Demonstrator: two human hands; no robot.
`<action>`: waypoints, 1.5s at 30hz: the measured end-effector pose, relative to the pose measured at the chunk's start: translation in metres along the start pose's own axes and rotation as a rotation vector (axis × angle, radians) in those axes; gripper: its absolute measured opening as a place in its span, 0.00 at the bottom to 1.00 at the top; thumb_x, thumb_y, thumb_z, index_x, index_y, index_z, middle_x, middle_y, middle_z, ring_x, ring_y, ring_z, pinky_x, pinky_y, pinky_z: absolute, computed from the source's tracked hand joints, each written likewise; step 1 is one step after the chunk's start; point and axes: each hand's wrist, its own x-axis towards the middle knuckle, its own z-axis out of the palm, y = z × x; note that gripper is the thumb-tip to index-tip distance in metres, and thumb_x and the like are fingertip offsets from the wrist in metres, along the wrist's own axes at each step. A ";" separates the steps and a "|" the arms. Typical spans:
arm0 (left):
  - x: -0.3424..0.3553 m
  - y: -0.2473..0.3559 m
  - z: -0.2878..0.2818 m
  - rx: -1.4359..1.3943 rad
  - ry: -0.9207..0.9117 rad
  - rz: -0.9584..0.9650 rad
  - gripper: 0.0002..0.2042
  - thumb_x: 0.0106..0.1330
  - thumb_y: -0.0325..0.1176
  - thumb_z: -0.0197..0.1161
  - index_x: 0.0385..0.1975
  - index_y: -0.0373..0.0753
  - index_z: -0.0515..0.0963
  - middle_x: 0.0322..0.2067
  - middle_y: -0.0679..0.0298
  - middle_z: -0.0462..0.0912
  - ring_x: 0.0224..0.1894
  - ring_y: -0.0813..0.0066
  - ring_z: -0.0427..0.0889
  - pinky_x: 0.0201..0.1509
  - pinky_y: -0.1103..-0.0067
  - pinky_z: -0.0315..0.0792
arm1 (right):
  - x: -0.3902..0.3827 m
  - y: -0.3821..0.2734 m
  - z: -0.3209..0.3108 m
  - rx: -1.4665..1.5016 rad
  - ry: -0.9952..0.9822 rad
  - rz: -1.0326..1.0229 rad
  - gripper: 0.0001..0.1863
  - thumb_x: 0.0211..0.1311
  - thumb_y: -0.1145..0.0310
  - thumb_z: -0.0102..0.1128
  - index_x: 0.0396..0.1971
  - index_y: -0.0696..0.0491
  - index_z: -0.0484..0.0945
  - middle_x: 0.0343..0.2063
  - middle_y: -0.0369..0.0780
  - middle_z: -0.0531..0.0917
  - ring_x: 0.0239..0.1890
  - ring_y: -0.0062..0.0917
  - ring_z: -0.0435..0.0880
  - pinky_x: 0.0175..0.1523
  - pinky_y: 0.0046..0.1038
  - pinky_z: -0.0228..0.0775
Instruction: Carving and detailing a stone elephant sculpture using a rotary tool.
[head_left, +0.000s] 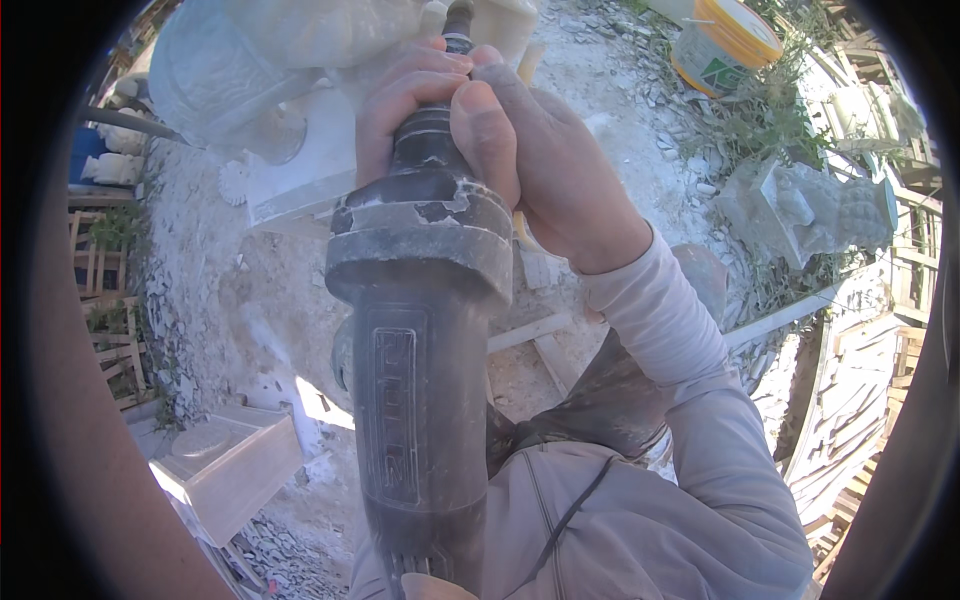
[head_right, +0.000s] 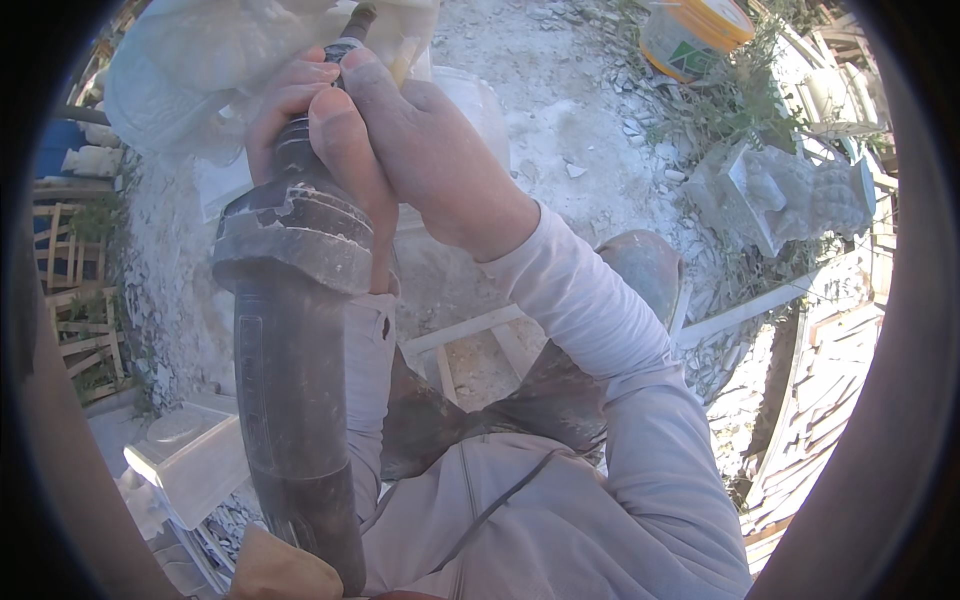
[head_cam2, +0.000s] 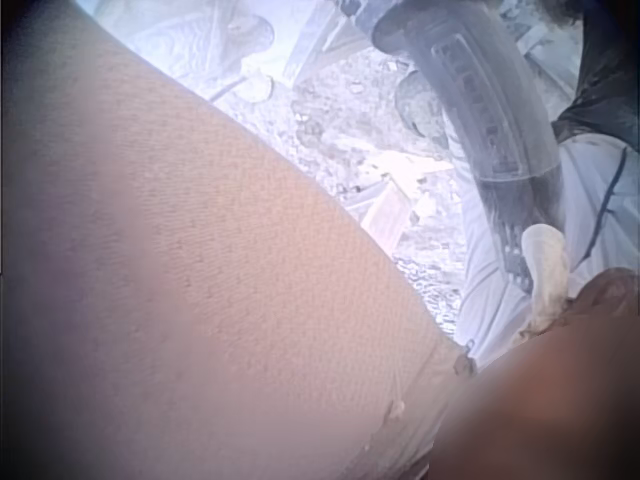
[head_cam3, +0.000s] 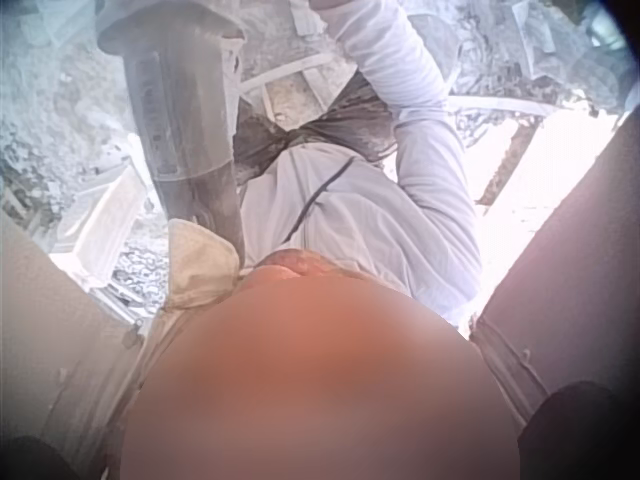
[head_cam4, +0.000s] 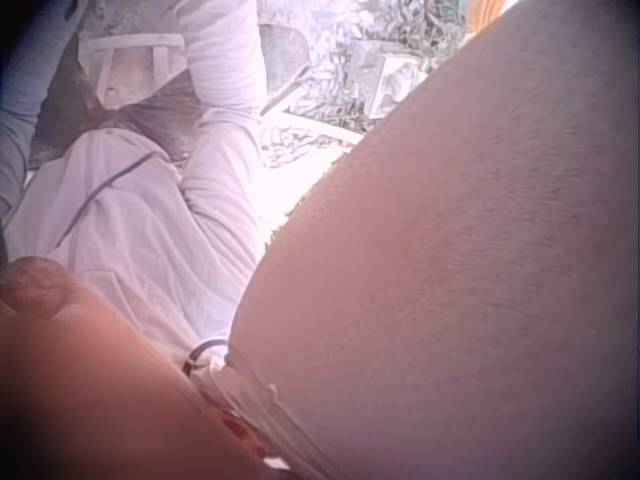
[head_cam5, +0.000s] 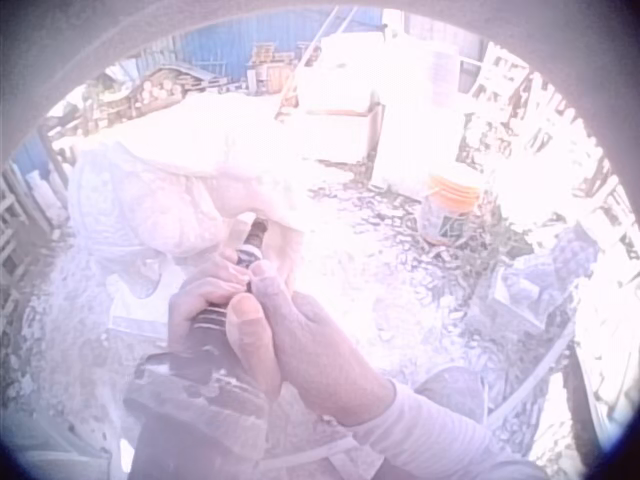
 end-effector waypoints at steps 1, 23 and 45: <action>0.000 0.000 0.001 -0.005 0.001 -0.003 0.11 0.77 0.33 0.58 0.53 0.38 0.68 0.52 0.56 0.79 0.57 0.63 0.78 0.65 0.66 0.72 | 0.000 0.001 -0.001 0.053 0.012 0.048 0.26 0.81 0.59 0.52 0.69 0.60 0.68 0.51 0.38 0.80 0.53 0.19 0.78 0.59 0.24 0.70; 0.005 0.013 0.003 -0.022 0.002 -0.076 0.15 0.79 0.42 0.58 0.53 0.40 0.66 0.53 0.57 0.79 0.59 0.62 0.78 0.67 0.66 0.70 | -0.002 -0.001 -0.001 -0.441 0.006 -0.331 0.18 0.73 0.66 0.54 0.58 0.56 0.72 0.46 0.46 0.81 0.48 0.43 0.81 0.54 0.34 0.71; 0.005 0.000 0.001 -0.015 -0.019 -0.020 0.10 0.77 0.37 0.57 0.50 0.41 0.68 0.50 0.61 0.79 0.60 0.59 0.76 0.70 0.60 0.68 | 0.002 0.009 0.003 -0.221 0.025 -0.449 0.16 0.75 0.65 0.54 0.55 0.58 0.75 0.47 0.47 0.83 0.48 0.40 0.83 0.54 0.33 0.72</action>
